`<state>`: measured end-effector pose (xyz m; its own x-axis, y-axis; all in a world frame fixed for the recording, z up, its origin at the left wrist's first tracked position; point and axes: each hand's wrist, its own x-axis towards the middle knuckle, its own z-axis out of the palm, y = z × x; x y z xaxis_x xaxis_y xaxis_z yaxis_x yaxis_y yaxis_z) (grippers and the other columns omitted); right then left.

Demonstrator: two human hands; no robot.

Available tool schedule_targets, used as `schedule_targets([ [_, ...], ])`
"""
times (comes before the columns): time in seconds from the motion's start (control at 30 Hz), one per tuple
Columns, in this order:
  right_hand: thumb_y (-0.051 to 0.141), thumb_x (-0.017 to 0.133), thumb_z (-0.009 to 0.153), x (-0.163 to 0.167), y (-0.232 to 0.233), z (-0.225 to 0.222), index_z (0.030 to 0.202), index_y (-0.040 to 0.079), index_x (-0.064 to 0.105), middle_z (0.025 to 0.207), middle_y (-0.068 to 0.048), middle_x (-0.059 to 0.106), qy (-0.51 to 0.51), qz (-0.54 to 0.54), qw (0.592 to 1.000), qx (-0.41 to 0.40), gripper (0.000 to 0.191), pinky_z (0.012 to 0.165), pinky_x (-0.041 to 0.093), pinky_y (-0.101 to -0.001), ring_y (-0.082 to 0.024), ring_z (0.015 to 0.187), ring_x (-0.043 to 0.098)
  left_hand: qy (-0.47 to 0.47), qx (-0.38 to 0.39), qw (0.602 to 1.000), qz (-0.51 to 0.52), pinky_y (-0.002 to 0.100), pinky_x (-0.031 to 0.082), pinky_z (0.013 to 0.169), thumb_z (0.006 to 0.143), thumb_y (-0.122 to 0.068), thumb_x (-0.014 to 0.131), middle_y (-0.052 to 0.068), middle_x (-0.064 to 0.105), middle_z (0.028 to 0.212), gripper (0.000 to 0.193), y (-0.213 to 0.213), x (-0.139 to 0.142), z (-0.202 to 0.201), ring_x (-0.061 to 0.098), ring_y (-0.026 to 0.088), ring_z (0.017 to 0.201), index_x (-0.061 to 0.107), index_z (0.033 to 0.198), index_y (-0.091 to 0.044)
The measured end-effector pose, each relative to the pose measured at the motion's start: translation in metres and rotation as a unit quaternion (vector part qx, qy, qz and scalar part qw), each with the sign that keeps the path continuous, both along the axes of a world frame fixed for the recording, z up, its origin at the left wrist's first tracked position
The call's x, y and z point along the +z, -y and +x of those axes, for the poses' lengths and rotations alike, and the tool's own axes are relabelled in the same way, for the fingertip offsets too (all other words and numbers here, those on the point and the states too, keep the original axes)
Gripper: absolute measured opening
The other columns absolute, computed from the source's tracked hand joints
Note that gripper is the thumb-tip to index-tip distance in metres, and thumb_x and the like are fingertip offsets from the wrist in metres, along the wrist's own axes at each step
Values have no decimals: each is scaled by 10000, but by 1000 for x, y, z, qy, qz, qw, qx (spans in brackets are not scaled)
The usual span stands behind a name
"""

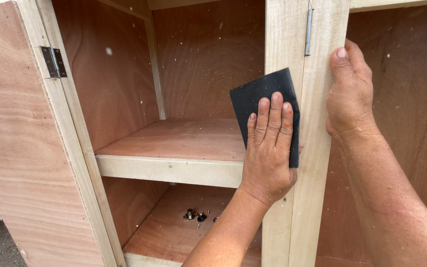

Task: The person sands the surfaces and edges of a wooden cabinet with shelves using a sheet of sandpaper held by hand. They steady the cabinet door with one hand while rubbing the sandpaper along the door panel, shelf edges, and interior frame, working over different sections of the unit.

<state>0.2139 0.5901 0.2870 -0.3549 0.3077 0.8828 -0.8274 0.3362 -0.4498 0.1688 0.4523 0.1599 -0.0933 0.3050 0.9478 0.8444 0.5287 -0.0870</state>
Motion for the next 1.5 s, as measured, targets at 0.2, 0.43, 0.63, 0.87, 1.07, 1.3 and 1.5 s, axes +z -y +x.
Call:
schedule_targets([
  [0.2,386,354,1102,0,0,-1,1489,69,436,1418,-173,590,0,10,999,-44,507,1192,369,-493,-270,1393,526,46,-58,994,-75,507,-59,1289,920,-150,591,180,-32,1744,926,20,-85,29,-110,293,1588,37,1652,-31],
  [0.43,387,345,1116,0,-4,-4,1473,55,445,1383,-169,594,-11,20,1000,-20,498,1183,426,-471,-257,1360,560,19,-91,995,47,481,34,1403,1077,-147,515,149,-2,1787,754,-2,8,2,-88,311,1670,75,1684,-64],
  [0.63,373,340,1118,-1,-5,-6,1482,59,448,1387,-165,605,-22,27,999,-31,492,1174,433,-457,-248,1352,569,77,-127,989,7,545,56,1358,1046,-144,511,123,-12,1774,749,16,-33,45,-47,345,1638,98,1668,-91],
  [0.87,372,341,1115,2,-1,-4,1463,68,459,1372,-162,606,-9,10,999,-34,477,1155,447,-468,-248,1334,573,83,-278,948,130,491,107,1402,1170,-282,321,121,43,1812,570,4,31,10,-1,326,1695,156,1692,-126],
  [1.07,376,341,1105,0,-2,-5,1472,69,456,1372,-166,610,-9,15,999,-39,492,1146,451,-479,-259,1335,577,215,-441,856,163,418,121,1351,1121,-438,238,144,132,1768,669,18,21,30,66,289,1652,128,1653,-47],
  [1.3,376,349,1113,1,0,-3,1470,54,456,1363,-173,616,-11,15,998,-52,492,1135,462,-466,-255,1318,589,206,-427,867,154,422,136,1341,1109,-491,246,172,151,1754,716,15,26,21,86,293,1642,138,1645,-29],
  [1.5,322,410,1107,3,4,-2,1444,45,468,1309,-160,650,-19,10,999,-31,440,1073,546,-413,-212,1225,652,198,-422,866,180,426,226,1296,1086,-469,280,181,234,1718,717,3,93,-3,211,302,1600,159,1645,-38],
])
